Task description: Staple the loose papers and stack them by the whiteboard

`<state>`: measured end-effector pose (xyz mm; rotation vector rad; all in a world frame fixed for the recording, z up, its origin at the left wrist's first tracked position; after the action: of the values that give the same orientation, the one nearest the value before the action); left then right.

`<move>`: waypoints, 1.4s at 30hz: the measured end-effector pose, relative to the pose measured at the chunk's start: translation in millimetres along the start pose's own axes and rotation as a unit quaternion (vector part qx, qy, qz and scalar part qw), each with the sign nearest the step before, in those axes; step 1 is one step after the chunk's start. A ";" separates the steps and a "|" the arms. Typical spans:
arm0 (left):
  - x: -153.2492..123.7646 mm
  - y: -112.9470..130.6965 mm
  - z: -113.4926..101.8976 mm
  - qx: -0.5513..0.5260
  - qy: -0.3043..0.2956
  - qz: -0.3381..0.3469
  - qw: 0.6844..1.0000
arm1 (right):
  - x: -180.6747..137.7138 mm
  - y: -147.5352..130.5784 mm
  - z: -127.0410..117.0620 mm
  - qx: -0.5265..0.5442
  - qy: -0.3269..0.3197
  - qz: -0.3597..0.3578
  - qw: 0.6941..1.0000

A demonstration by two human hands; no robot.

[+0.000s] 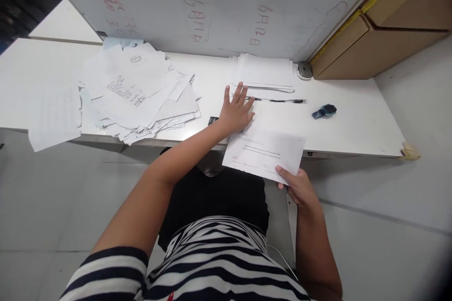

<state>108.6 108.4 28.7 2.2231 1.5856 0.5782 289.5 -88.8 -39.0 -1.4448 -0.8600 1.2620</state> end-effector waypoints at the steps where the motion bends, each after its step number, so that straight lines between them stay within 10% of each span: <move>1: 0.4 -0.1 -0.1 0.008 0.000 -0.001 1.000 | -0.3 0.0 0.8 -0.003 -0.001 0.001 1.000; 11: -5.1 -2.4 -16.5 0.067 0.058 -0.043 0.995 | -2.0 2.6 6.7 -0.002 -0.004 -0.010 1.000; 19: -22.3 -32.1 -80.4 -0.135 0.147 -0.062 0.978 | -1.7 4.2 9.6 -0.005 -0.018 -0.026 0.999; 25: -61.0 -55.9 -52.8 -0.120 -0.037 -0.013 0.992 | -6.5 0.1 13.1 0.020 -0.034 -0.031 0.999; 32: -63.3 -59.3 -43.4 -0.134 -0.012 -0.025 0.991 | -17.3 -14.0 3.0 -0.012 -0.111 -0.052 0.992; 42: -62.0 -62.1 -36.8 -0.072 0.051 -0.057 0.995 | -37.0 -20.9 -32.2 -0.014 -0.039 -0.052 0.998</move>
<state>21.6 70.7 21.3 2.0134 1.6522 0.7575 315.3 -125.5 -10.1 -1.3615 -0.9962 1.2387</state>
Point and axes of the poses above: each hand's wrist, its own x-axis towards the middle knuckle, its own z-axis out of the palm, y = z × x, the point moved 7 cm from there along x, towards the middle knuckle, and after that the axes turned 15 degrees about -z, right-handed, at the moved point
